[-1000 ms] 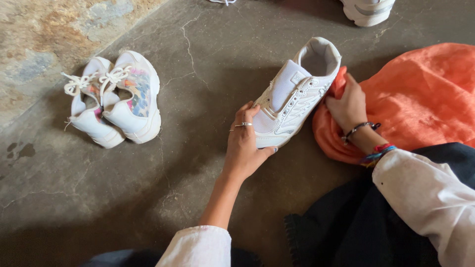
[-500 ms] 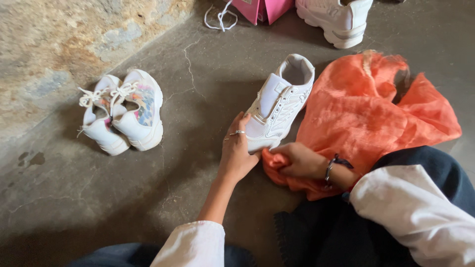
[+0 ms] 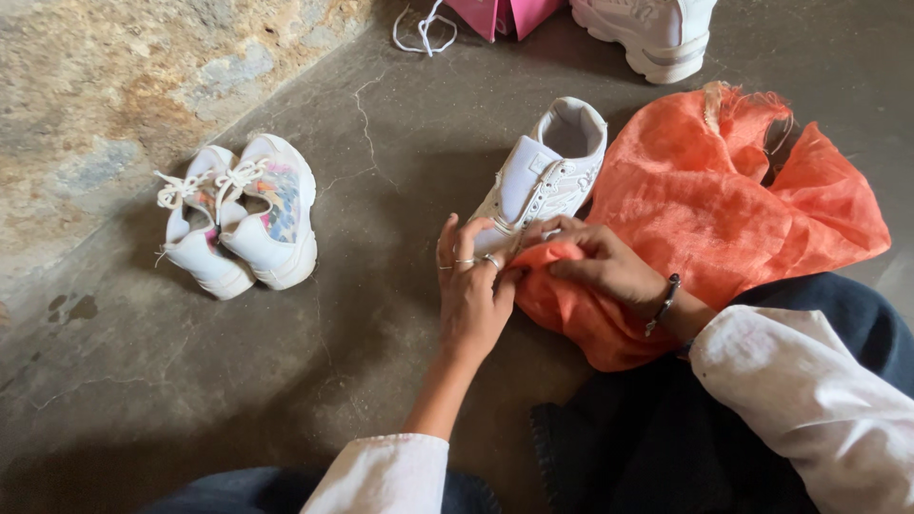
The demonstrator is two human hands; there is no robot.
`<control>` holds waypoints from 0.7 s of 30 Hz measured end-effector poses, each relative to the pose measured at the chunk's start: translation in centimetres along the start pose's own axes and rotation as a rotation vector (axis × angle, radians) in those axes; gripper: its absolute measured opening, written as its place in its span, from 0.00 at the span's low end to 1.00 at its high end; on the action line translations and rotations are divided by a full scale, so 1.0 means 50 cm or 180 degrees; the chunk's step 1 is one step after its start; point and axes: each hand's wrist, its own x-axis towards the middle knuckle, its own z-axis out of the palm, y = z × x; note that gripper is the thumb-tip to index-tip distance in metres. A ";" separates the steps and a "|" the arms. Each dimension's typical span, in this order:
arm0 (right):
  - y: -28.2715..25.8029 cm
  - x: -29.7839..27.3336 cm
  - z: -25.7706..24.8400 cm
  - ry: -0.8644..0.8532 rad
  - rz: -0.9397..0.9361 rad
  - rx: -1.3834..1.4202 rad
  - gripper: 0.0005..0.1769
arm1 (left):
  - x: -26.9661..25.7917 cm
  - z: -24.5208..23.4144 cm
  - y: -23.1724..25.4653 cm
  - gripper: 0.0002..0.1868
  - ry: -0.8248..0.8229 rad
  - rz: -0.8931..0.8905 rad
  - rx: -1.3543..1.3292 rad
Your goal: The person sits on the floor and wipes a white sneaker with an orange cloth. They rotate the shoe to clean the upper, sides, and heel areas while other shoes and a pink box remain nearby.
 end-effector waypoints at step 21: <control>0.140 -0.019 -0.081 0.1503 0.1245 -0.2994 0.32 | -0.009 -0.011 -0.027 0.56 -0.0423 -0.0452 -0.0188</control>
